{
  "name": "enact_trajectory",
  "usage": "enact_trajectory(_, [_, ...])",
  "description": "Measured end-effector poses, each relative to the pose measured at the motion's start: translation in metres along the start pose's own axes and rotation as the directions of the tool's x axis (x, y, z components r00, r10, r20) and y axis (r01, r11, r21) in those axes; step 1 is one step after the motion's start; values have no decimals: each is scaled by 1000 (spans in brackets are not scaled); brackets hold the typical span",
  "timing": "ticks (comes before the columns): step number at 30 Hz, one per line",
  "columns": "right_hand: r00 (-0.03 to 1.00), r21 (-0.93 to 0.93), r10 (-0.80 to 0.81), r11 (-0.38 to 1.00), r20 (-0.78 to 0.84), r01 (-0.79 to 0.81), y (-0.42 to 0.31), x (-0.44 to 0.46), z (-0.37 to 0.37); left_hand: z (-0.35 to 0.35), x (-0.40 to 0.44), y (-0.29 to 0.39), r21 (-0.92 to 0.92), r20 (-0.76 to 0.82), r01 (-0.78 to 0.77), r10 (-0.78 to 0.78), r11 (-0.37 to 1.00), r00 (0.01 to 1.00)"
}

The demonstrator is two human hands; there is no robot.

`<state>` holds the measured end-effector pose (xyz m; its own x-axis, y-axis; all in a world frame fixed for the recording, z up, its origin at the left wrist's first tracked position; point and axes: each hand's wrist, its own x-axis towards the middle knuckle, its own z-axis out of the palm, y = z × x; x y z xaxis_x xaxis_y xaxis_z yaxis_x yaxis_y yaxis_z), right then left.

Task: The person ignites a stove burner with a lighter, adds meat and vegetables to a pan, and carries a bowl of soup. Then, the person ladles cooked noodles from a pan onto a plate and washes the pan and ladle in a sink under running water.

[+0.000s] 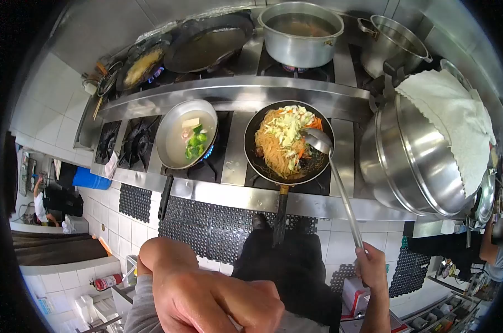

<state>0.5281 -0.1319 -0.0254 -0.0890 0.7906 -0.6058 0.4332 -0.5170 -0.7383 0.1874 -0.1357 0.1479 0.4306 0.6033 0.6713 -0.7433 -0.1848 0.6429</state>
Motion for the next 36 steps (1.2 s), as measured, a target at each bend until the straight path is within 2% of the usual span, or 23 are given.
enact_trajectory(3, [1000,-37,-24,999,19,24,-4,-1,0,-1,-8,0,-146,66,130,-121,981,990])
enact_trajectory(6, [1000,-70,-5,998,16,7,-10,-2,1,-3,-15,-2,-242,-28,173,-185,955,982])
enact_trajectory(9, [1000,-62,-21,998,-3,21,-7,3,0,-32,-24,4,-234,-169,65,-106,970,980])
enact_trajectory(11, [1000,-50,-30,998,-3,29,-7,0,-1,-52,-48,8,-47,-347,5,-21,999,937])
enact_trajectory(13, [1000,-70,-17,997,-24,15,-8,-2,-1,-75,-80,13,57,-566,30,7,998,824])
enact_trajectory(15, [999,-92,-5,996,-45,1,-13,-5,-1,-92,-117,10,124,-727,-26,109,992,678])
enact_trajectory(16, [999,-75,12,997,-50,-16,-18,-7,0,-97,-136,5,112,-733,-29,102,993,673])
enact_trajectory(18, [999,-84,18,996,-46,-21,-16,-9,-1,-100,-175,-8,0,-928,52,-19,999,372])
enact_trajectory(19, [999,-89,20,996,-51,-25,-17,-10,0,-100,-191,-19,-72,-944,92,-97,993,314])
enact_trajectory(21, [997,-68,34,997,-73,-39,-21,-13,1,-91,-211,-42,-233,-923,174,-274,957,271])
enact_trajectory(23, [996,-76,28,997,-85,-35,-23,-14,3,-79,-223,-68,-404,-840,178,-441,897,316])
enact_trajectory(27, [996,-72,4,997,-86,-11,-25,-14,5,-54,-208,-99,-693,-655,66,-665,718,360])
enact_trajectory(30, [997,-75,2,997,-83,-8,-28,-15,5,-46,-196,-103,-759,-591,42,-714,650,374])
enact_trajectory(32, [996,-71,6,997,-94,-13,-29,-15,5,-46,-194,-104,-771,-561,37,-705,636,434])
enact_trajectory(36, [998,-52,-11,999,-70,7,-29,-16,6,-55,-199,-98,-691,-644,86,-665,718,378])
